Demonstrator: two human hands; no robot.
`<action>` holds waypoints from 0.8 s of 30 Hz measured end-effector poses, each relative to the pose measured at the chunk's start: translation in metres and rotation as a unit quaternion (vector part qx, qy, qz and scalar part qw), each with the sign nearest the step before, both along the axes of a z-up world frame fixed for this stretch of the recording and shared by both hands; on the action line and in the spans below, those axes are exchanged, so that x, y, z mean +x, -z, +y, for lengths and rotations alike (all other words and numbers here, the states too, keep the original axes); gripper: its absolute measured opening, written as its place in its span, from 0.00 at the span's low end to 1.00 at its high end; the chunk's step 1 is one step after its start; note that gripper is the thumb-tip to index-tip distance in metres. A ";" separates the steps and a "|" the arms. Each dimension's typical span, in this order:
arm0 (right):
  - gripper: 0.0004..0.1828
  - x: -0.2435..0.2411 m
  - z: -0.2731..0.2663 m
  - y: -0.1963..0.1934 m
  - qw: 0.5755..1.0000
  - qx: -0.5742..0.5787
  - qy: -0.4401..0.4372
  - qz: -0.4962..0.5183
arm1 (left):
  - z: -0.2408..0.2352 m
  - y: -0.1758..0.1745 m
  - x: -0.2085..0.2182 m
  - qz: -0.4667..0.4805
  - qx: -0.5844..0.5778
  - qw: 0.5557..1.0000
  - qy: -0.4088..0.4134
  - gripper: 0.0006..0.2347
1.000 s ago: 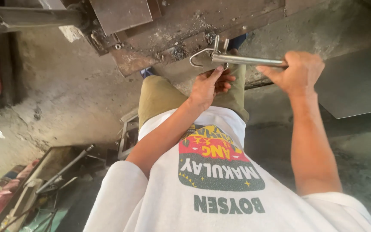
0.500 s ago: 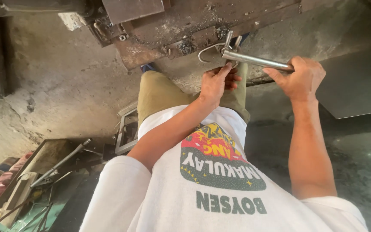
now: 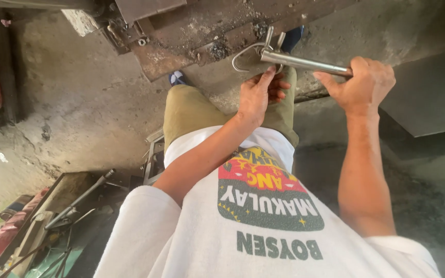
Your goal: Bending metal rods into specific shapes using a manual jig and lever bar on a workshop floor.
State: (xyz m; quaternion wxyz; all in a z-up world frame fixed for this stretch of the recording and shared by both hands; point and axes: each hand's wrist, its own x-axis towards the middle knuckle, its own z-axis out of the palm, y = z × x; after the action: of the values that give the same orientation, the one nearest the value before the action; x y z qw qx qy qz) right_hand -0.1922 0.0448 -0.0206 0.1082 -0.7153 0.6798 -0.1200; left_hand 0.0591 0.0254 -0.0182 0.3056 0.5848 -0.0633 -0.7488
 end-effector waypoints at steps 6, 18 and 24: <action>0.40 0.006 0.008 0.014 0.997 -0.043 0.054 0.021 | 0.012 -0.038 -0.018 -0.188 -0.169 0.929 0.270 0.20; 0.18 -0.002 0.035 0.058 0.994 -0.060 0.068 0.066 | -0.035 -0.032 -0.072 -0.350 -0.617 0.572 0.412 0.16; 0.34 0.007 0.010 0.020 0.995 -0.070 0.049 0.054 | -0.026 -0.035 0.064 -0.379 -0.345 0.814 0.274 0.14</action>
State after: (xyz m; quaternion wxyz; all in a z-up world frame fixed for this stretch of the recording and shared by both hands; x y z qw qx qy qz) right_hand -0.1850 0.0551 -0.0408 0.0154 -0.6925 0.7087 -0.1339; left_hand 0.1230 -0.0005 0.0165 0.2212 0.6370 -0.5857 -0.4497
